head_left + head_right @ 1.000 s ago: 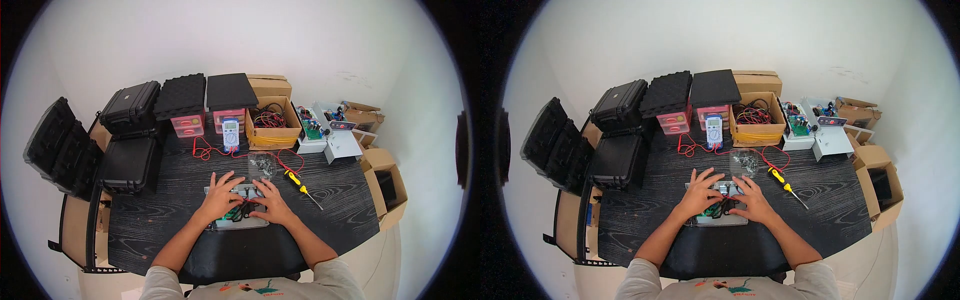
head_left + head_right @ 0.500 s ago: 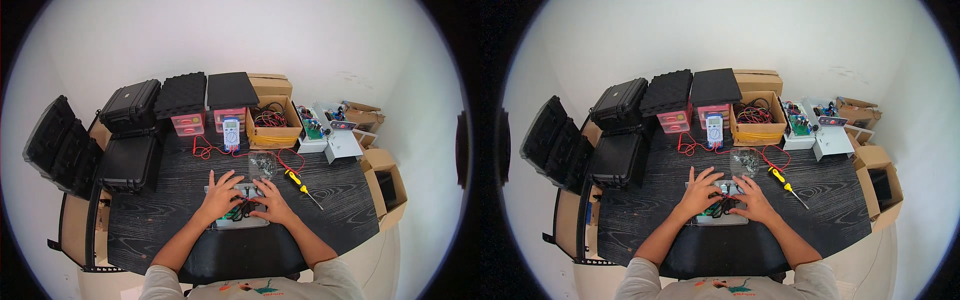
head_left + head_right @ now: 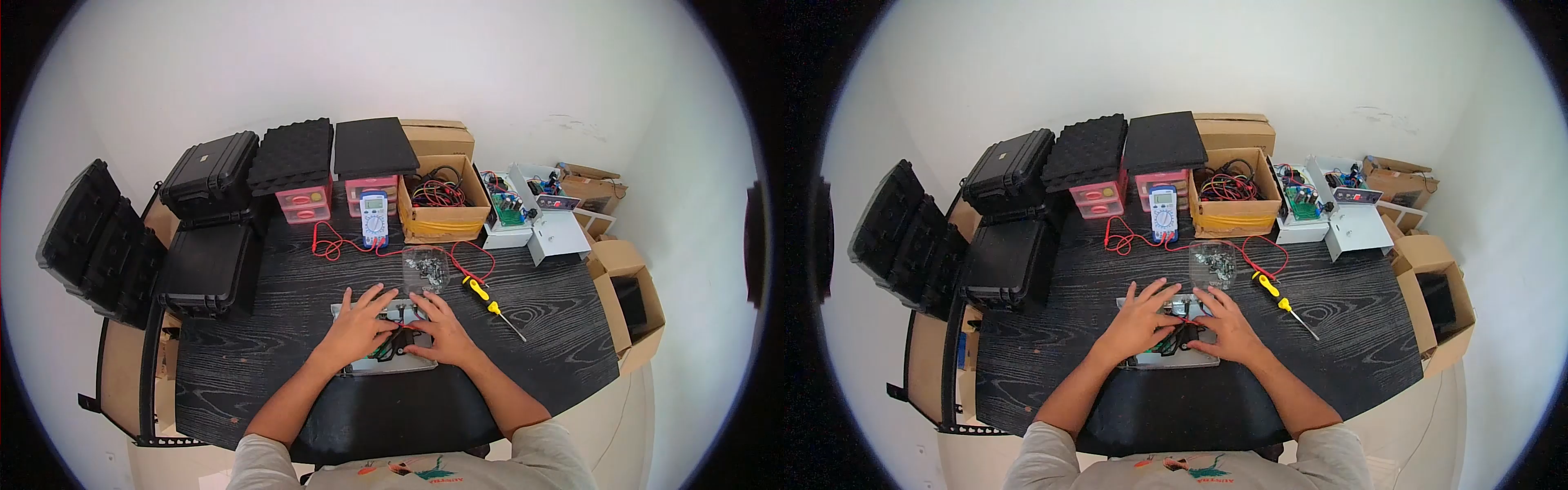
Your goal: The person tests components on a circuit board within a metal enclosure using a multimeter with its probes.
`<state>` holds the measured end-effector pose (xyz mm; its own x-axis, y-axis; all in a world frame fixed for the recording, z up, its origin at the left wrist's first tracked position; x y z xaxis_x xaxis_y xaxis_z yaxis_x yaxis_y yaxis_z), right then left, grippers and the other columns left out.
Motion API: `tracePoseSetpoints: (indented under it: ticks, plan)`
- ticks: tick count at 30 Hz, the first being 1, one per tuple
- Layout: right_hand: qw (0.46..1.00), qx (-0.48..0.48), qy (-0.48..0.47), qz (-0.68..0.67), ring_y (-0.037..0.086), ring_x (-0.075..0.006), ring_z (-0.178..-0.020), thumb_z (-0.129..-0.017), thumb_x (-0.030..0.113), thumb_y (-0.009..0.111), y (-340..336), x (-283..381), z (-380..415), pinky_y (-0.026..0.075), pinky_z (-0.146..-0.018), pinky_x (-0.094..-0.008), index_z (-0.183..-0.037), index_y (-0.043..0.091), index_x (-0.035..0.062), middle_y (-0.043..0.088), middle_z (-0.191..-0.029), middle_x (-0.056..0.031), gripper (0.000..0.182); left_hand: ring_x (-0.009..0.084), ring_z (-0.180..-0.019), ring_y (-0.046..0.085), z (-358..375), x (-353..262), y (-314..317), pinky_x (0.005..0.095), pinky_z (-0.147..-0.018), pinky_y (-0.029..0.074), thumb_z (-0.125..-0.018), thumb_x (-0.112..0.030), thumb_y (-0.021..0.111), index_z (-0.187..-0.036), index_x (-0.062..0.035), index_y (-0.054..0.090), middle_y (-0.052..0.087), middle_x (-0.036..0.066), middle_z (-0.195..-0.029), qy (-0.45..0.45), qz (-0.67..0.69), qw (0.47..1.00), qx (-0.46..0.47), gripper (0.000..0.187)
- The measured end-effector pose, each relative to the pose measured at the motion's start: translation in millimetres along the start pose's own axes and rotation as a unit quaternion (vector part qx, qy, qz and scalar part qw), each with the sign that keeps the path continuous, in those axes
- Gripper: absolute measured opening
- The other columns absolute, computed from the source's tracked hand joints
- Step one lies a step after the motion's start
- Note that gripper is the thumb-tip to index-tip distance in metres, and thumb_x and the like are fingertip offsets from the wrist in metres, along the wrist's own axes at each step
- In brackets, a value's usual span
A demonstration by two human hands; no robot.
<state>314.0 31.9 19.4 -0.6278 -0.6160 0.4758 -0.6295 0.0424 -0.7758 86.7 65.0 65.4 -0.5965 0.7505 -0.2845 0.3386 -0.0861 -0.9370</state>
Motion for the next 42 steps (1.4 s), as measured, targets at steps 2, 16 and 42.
tracePoseSetpoints:
  ticks: [2,16,42]
  plan:
    - [1.0,0.005,0.004,0.0,0.036,-0.0448,-0.153,-0.077,0.038,0.094,-0.4,0.5,-0.3,0.037,-0.123,-0.0558,-0.108,0.08,0.0013,0.045,-0.166,-0.0183,0.05,0.0349,-0.158,0.034,1.4,-0.8,1.5,0.0779,-0.118,0.031,-0.09,-0.023,0.08,-0.111,-0.0218,0.085,0.045,0.009,-0.166,0.002,-0.007,1.0,0.001,0.022]
    - [1.0,-0.004,0.003,-0.001,0.038,-0.0451,-0.152,-0.075,0.036,0.095,0.0,0.6,-0.9,0.039,-0.122,-0.056,-0.106,0.08,0.0005,0.046,-0.164,-0.0186,0.049,0.0316,-0.157,0.037,3.6,-0.7,1.0,0.0752,-0.119,0.032,-0.095,-0.026,0.073,-0.111,-0.0189,0.085,0.045,0.009,-0.166,0.019,-0.033,0.999,0.007,0.021]
    - [1.0,-0.005,-0.009,-0.006,0.039,-0.0452,-0.151,-0.072,0.037,0.096,-2.1,0.9,-3.0,0.039,-0.121,-0.0557,-0.105,0.079,-0.0003,0.048,-0.162,-0.02,0.053,0.0335,-0.155,0.041,6.7,-2.8,4.2,0.0753,-0.124,0.022,-0.09,-0.028,0.071,-0.115,-0.0161,0.085,0.044,0.013,-0.168,0.008,0.003,1.0,0.023,0.031]
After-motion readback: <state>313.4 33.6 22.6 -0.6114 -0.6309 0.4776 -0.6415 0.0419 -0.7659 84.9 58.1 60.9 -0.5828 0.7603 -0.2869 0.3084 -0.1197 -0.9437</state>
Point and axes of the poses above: each hand's wrist, its own z-axis away from the middle knuckle, its own y-axis out of the palm, x = y × z, the point moved 3 cm from there along -z, towards the middle knuckle
